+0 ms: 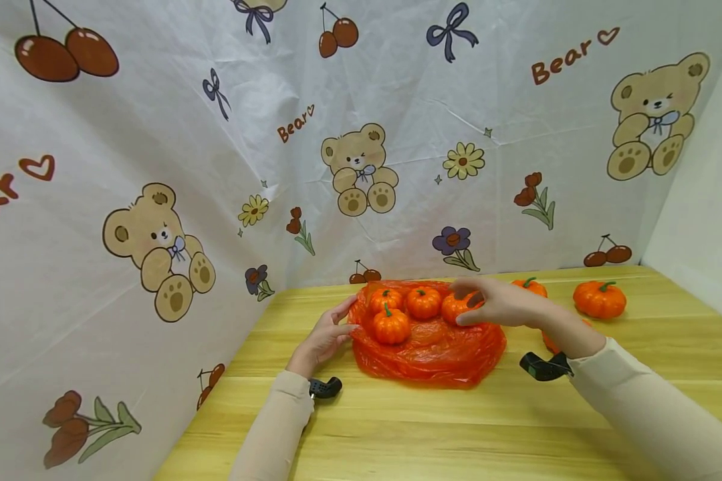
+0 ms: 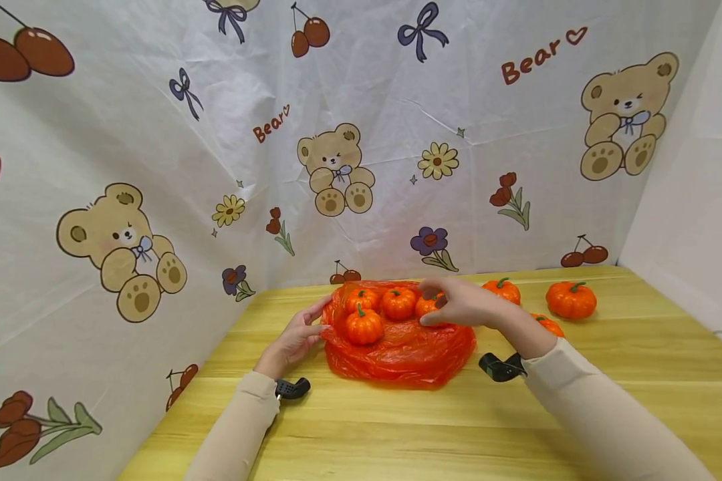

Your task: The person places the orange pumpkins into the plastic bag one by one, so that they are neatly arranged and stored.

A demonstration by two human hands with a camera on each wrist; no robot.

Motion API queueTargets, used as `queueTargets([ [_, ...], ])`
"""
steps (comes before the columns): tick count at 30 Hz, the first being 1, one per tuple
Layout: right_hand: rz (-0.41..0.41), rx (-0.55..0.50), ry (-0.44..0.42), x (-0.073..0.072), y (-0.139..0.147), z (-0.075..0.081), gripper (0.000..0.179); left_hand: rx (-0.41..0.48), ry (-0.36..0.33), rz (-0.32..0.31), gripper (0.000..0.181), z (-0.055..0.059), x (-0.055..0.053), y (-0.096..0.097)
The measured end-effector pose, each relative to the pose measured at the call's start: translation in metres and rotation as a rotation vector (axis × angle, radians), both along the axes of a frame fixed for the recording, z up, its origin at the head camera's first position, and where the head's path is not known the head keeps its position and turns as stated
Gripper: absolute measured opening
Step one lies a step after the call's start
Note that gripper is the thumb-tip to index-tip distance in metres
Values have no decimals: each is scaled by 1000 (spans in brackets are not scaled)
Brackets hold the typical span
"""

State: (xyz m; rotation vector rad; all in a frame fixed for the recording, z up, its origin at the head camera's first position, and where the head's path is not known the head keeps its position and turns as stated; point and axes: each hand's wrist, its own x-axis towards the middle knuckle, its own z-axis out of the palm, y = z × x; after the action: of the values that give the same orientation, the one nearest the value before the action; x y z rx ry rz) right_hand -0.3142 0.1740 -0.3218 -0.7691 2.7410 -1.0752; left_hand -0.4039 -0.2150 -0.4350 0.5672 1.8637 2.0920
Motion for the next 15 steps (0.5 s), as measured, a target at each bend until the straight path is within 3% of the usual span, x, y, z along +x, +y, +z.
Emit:
queueTargets([
  [5, -33, 10, 34, 7, 18, -1, 71, -4, 6, 4, 79, 0, 2, 1],
  [15, -55, -12, 13, 7, 61, -12, 74, -7, 8, 0, 80, 2, 5, 2],
])
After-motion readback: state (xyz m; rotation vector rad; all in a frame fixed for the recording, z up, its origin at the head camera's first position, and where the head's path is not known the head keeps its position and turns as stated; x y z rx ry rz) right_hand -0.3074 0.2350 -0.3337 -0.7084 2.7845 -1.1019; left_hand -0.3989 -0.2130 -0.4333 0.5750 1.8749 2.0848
